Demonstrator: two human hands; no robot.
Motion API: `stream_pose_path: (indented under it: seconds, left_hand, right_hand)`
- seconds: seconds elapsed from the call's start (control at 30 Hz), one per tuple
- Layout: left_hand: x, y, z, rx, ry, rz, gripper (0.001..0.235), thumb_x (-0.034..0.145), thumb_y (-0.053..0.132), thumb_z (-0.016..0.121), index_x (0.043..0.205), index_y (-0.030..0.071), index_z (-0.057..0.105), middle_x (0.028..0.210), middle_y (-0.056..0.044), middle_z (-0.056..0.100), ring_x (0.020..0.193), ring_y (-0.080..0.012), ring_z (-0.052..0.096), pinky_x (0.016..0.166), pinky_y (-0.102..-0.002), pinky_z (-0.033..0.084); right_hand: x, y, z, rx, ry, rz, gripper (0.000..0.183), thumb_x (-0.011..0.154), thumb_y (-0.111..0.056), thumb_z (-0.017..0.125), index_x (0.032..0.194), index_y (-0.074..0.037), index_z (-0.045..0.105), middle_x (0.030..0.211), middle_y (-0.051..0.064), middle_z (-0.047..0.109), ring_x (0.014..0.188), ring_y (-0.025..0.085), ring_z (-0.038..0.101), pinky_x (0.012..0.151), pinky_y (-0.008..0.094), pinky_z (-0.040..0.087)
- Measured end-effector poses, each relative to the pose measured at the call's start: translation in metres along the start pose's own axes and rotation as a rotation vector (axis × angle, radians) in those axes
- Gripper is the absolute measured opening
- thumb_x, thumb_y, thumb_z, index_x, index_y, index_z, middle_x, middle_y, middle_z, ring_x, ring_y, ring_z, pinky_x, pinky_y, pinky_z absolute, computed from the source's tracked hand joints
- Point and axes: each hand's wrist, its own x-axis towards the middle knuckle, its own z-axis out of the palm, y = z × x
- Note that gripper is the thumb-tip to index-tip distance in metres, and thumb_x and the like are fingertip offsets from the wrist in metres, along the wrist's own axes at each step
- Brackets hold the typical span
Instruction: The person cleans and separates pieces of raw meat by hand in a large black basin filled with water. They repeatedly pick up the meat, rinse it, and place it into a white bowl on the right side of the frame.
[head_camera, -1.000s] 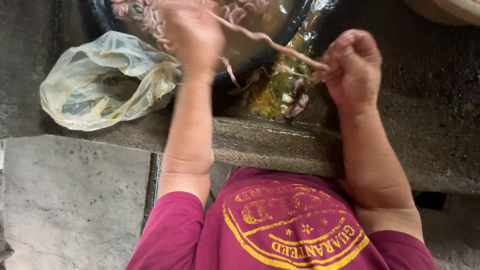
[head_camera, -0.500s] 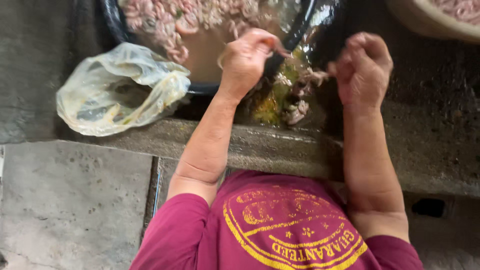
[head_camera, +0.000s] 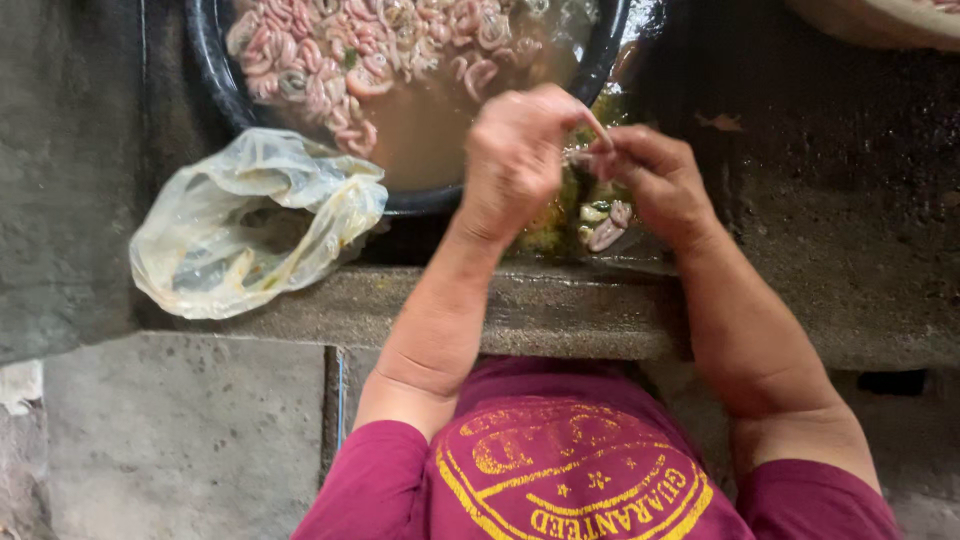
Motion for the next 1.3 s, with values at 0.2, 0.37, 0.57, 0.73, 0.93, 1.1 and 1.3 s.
stream_pose_path:
  seconds: [0.2, 0.37, 0.57, 0.73, 0.93, 1.1, 1.3]
  left_hand:
    - [0.006, -0.002, 0.003, 0.168, 0.31, -0.263, 0.027, 0.101, 0.0, 0.065, 0.124, 0.013, 0.063, 0.133, -0.016, 0.052, 0.126, -0.0289, 0.053, 0.096, -0.032, 0.064]
    - [-0.012, 0.012, 0.044, 0.056, -0.204, -0.121, 0.057, 0.097, 0.027, 0.074, 0.14, -0.001, 0.051, 0.139, -0.024, 0.058, 0.13, -0.0381, 0.058, 0.109, -0.049, 0.051]
    - [-0.017, 0.0, 0.041, 0.259, -0.367, -0.185, 0.02, 0.108, 0.027, 0.063, 0.1, 0.01, 0.069, 0.1, -0.007, 0.07, 0.101, -0.0281, 0.069, 0.089, -0.045, 0.056]
    - [-0.01, 0.011, 0.021, 0.197, -0.229, 0.024, 0.007, 0.097, 0.02, 0.067, 0.095, 0.015, 0.07, 0.084, 0.0, 0.059, 0.088, -0.0177, 0.062, 0.083, -0.042, 0.044]
    - [0.001, 0.011, 0.016, -0.192, -0.219, -0.067, 0.0, 0.095, 0.011, 0.07, 0.095, 0.011, 0.07, 0.088, -0.003, 0.059, 0.089, -0.0195, 0.062, 0.082, -0.036, 0.049]
    - [-0.005, -0.007, 0.018, -0.151, -0.267, -0.175, 0.022, 0.095, 0.005, 0.07, 0.116, 0.004, 0.065, 0.107, -0.01, 0.067, 0.093, -0.0222, 0.068, 0.083, -0.032, 0.056]
    - [-0.021, -0.016, 0.036, -0.25, -0.465, -0.177, 0.054, 0.089, 0.006, 0.073, 0.139, -0.006, 0.055, 0.13, -0.025, 0.067, 0.118, -0.0323, 0.067, 0.1, -0.04, 0.053]
  right_hand:
    - [0.004, 0.006, -0.002, 0.066, 0.085, 0.166, 0.01, 0.108, -0.004, 0.058, 0.106, -0.004, 0.068, 0.073, 0.002, 0.059, 0.063, 0.009, 0.054, 0.056, 0.026, 0.044]
    - [-0.006, -0.008, -0.002, -0.216, 0.169, -0.183, 0.017, 0.102, 0.004, 0.058, 0.116, 0.001, 0.068, 0.098, 0.004, 0.067, 0.09, 0.012, 0.063, 0.079, 0.027, 0.051]
    - [-0.007, -0.012, -0.004, -0.477, 0.115, -0.37, 0.014, 0.1, 0.008, 0.064, 0.111, 0.001, 0.068, 0.113, 0.008, 0.068, 0.099, 0.016, 0.066, 0.084, 0.031, 0.053]
    - [-0.001, -0.013, -0.021, -0.097, -0.145, -0.063, 0.027, 0.096, 0.009, 0.061, 0.12, -0.002, 0.068, 0.12, 0.003, 0.068, 0.111, 0.013, 0.063, 0.096, 0.028, 0.051]
    - [-0.001, -0.013, -0.022, -0.275, -0.139, -0.18, 0.023, 0.091, 0.007, 0.067, 0.113, -0.002, 0.069, 0.107, 0.006, 0.068, 0.099, 0.016, 0.063, 0.087, 0.029, 0.051]
    - [-0.002, -0.02, -0.012, -0.557, 0.013, -0.321, 0.014, 0.092, 0.002, 0.069, 0.105, -0.004, 0.07, 0.088, 0.012, 0.067, 0.075, 0.023, 0.065, 0.068, 0.034, 0.05]
    - [-0.002, -0.028, -0.007, -0.65, -0.029, -0.516, 0.02, 0.078, 0.0, 0.071, 0.097, -0.003, 0.063, 0.094, 0.016, 0.066, 0.086, 0.037, 0.066, 0.073, 0.042, 0.054]
